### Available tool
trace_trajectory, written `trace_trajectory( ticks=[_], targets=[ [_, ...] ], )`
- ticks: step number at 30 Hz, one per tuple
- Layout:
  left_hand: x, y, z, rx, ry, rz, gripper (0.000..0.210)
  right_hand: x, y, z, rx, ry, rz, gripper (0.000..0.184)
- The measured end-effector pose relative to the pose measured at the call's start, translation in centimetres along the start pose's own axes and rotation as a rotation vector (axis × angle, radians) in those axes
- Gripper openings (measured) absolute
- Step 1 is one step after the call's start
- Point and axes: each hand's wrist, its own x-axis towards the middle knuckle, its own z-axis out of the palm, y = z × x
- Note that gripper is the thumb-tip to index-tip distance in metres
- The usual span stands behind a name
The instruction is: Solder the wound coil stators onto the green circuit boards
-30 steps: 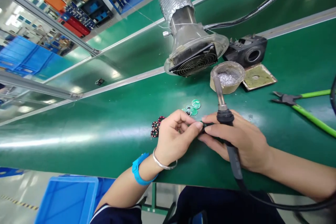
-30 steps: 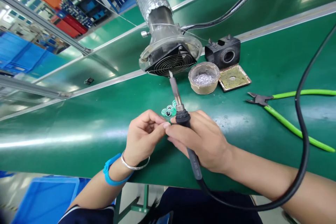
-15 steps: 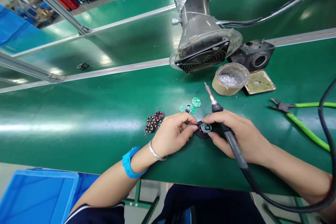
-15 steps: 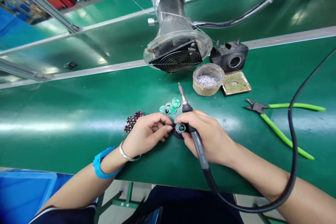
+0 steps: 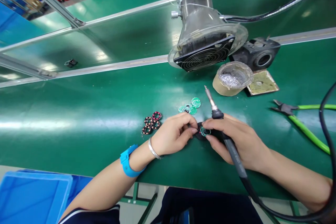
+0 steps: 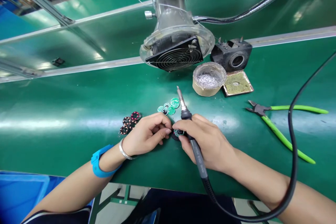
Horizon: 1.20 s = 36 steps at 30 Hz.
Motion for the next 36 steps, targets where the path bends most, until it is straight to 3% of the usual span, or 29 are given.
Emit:
trace_trajectory(
  ticks=[4, 12, 18, 24, 28, 36],
  targets=[
    [0.0, 0.1, 0.4, 0.101, 0.040, 0.049, 0.025, -0.2, 0.0, 0.1, -0.007, 0.028, -0.020, 0.033],
    [-0.6, 0.1, 2.6, 0.155, 0.228, 0.056, 0.019, -0.7, 0.6, -0.1, 0.012, -0.007, -0.050, 0.034],
    [-0.9, 0.7, 1.6, 0.111, 0.166, 0.036, 0.006, -0.6, 0.6, -0.4, 0.014, -0.032, -0.039, 0.037],
    [-0.6, 0.9, 1.4, -0.014, 0.153, 0.065, 0.004, -0.1, 0.1, -0.4, 0.038, 0.075, -0.103, 0.033],
    [-0.4, 0.9, 1.7, 0.004, 0.162, 0.076, 0.005, -0.2, 0.0, -0.4, 0.058, 0.063, -0.150, 0.037],
    [-0.4, 0.8, 1.6, 0.049, 0.168, 0.082, 0.006, -0.1, -0.1, -0.4, 0.013, 0.063, -0.107, 0.035]
  ],
)
